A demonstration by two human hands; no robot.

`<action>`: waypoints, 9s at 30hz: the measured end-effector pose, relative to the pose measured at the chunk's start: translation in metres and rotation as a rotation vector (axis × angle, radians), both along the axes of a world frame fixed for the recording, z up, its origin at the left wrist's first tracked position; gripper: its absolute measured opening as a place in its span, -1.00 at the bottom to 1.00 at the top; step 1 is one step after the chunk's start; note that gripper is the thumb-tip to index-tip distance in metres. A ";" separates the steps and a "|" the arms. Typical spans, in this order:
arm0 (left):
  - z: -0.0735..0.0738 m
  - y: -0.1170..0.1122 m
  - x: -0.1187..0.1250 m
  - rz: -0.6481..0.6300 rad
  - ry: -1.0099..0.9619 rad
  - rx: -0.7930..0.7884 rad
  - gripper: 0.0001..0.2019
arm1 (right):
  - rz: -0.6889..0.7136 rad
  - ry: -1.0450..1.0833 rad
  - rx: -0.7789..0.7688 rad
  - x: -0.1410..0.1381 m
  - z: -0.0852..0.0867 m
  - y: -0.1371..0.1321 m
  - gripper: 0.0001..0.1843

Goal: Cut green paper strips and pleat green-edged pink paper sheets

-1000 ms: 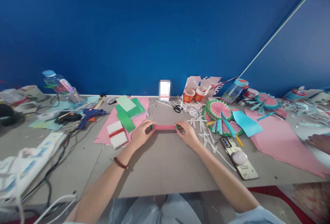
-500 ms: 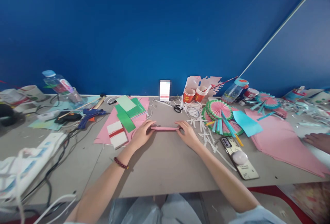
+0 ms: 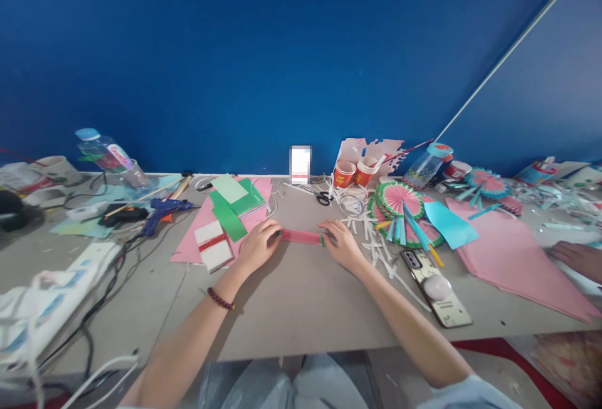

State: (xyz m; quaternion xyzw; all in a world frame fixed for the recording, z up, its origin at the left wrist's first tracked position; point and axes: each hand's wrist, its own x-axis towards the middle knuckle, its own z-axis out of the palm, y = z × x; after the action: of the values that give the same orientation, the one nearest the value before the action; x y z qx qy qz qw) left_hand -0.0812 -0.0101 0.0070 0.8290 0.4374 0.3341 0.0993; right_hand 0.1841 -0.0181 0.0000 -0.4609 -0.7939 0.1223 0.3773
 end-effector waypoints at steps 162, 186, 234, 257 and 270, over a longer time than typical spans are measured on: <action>-0.001 -0.009 0.015 0.169 -0.109 -0.073 -0.84 | -0.130 -0.004 -0.113 -0.137 0.003 0.156 -0.71; -0.012 -0.007 0.021 0.030 -0.024 -0.040 -0.78 | 0.359 -0.814 0.328 -0.163 0.013 0.138 -0.78; -0.006 -0.005 0.016 0.129 -0.133 -0.077 -0.85 | 0.144 0.118 0.118 -0.125 0.136 0.124 -0.76; -0.012 -0.003 0.015 0.072 -0.540 -0.446 -0.28 | -0.197 0.419 -0.505 0.010 -0.012 -0.033 -0.68; -0.014 -0.013 0.018 -0.057 0.122 -0.066 -0.69 | -0.380 -0.214 -0.148 0.007 -0.010 -0.044 -0.79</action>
State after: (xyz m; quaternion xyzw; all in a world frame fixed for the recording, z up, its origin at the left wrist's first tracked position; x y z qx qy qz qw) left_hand -0.0629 -0.0226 -0.0069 0.8560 0.4298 0.2655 0.1094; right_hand 0.1910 -0.0619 -0.0103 -0.6389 -0.7171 0.0576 0.2725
